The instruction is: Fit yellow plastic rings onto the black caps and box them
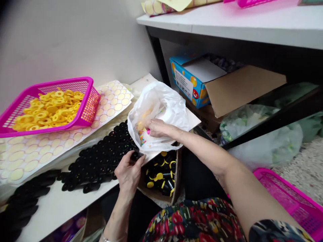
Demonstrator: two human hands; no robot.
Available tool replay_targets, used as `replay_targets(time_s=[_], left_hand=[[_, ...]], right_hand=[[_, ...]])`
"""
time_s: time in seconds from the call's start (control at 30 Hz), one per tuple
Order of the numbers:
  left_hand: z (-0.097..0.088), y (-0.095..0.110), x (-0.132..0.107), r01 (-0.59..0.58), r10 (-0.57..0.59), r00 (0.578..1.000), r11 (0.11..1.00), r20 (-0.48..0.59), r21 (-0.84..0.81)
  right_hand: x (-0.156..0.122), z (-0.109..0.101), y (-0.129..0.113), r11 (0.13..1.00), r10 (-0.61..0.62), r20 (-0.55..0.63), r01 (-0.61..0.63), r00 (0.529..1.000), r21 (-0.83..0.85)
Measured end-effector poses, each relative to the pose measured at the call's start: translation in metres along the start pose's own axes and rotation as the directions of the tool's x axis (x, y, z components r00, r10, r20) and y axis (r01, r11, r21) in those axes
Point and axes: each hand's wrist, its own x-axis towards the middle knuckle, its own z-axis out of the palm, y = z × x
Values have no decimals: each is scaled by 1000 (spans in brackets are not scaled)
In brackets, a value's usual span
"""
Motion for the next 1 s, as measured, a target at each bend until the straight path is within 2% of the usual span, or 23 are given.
replay_targets(time_s=[0.13, 0.23, 0.3, 0.5, 0.67, 0.77, 0.87, 1.0], left_hand=[[6, 0, -1, -143, 147, 989, 981, -17, 134], [9, -2, -2, -204, 213, 977, 958, -27, 204], [12, -4, -2, -233, 248, 968, 947, -42, 222], [13, -6, 0, -286, 311, 946, 934, -92, 215], [10, -1, -1, -255, 268, 961, 954, -69, 160], [8, 3, -1, -176, 177, 984, 980, -7, 91], [7, 8, -1, -103, 100, 993, 994, 68, 35], [6, 10, 1, -91, 94, 985, 995, 145, -30]], right_hand=[[-10, 2, -11, 987, -11, 81, 24, 997, -160], [-7, 8, -22, 964, 71, 161, -27, 984, -264], [0, 17, -29, 952, 156, 174, -101, 972, -287], [25, 45, -33, 935, 267, 22, -253, 964, -250], [32, 30, -13, 876, 369, -136, -393, 920, -281], [36, 16, -5, 856, 342, -149, -373, 928, -358], [43, 12, -9, 864, 290, -45, -282, 956, -417], [51, 22, -19, 914, 169, 88, -123, 982, -387]])
